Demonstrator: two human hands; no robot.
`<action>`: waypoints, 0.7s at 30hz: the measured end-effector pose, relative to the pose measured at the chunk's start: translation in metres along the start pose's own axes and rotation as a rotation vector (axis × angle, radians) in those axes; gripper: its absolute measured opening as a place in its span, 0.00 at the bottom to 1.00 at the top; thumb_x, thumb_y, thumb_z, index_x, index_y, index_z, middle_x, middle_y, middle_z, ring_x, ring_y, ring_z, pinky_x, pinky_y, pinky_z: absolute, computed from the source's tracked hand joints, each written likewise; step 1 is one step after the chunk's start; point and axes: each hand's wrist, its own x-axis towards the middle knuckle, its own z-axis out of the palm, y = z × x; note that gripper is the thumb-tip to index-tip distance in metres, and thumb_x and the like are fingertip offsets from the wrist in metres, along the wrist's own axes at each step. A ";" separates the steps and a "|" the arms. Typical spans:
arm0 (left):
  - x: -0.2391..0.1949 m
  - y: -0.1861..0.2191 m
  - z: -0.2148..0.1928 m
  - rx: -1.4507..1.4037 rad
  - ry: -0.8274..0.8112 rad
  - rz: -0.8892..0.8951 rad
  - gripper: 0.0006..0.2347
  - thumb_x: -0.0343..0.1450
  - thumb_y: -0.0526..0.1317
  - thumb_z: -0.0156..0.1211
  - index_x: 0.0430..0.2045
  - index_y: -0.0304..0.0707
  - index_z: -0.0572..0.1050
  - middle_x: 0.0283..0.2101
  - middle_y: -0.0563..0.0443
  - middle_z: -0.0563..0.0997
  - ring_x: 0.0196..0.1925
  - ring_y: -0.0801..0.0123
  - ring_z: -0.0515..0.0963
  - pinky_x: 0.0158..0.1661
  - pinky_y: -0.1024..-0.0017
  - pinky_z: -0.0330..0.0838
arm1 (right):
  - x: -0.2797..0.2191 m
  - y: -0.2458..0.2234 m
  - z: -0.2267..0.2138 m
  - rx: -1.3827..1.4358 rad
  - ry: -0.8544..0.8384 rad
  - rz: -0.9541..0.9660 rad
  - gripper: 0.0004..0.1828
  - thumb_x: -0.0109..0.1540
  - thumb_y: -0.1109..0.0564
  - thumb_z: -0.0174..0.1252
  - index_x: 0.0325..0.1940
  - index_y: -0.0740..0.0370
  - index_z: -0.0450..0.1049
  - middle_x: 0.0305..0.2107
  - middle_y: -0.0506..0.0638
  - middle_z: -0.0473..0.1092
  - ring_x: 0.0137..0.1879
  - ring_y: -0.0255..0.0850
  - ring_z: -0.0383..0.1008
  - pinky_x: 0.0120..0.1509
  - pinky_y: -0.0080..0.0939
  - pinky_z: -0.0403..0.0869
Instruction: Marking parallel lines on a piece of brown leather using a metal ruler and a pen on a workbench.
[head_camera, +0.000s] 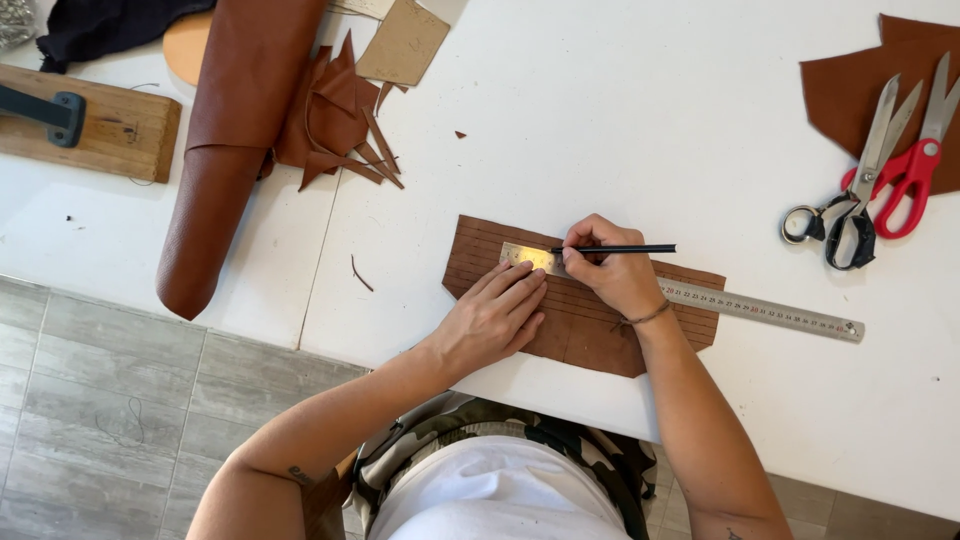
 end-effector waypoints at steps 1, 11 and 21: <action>0.001 0.000 0.000 0.000 0.000 -0.001 0.14 0.74 0.43 0.56 0.47 0.34 0.80 0.52 0.45 0.80 0.59 0.54 0.79 0.62 0.57 0.71 | 0.000 0.000 0.000 0.000 -0.001 0.000 0.05 0.59 0.59 0.65 0.37 0.62 0.76 0.19 0.52 0.71 0.27 0.37 0.70 0.29 0.36 0.71; 0.002 0.000 -0.003 -0.006 0.005 0.010 0.13 0.73 0.42 0.56 0.45 0.33 0.80 0.50 0.44 0.81 0.57 0.54 0.80 0.61 0.57 0.71 | 0.001 -0.001 -0.006 0.120 0.020 0.016 0.05 0.60 0.62 0.63 0.39 0.64 0.75 0.21 0.54 0.73 0.26 0.35 0.72 0.30 0.33 0.73; 0.003 -0.001 -0.003 0.006 0.030 0.020 0.14 0.73 0.43 0.56 0.45 0.33 0.80 0.49 0.45 0.81 0.57 0.55 0.80 0.60 0.58 0.71 | 0.010 -0.012 0.009 0.061 0.002 -0.051 0.06 0.59 0.61 0.64 0.38 0.63 0.76 0.22 0.53 0.73 0.28 0.36 0.72 0.30 0.35 0.73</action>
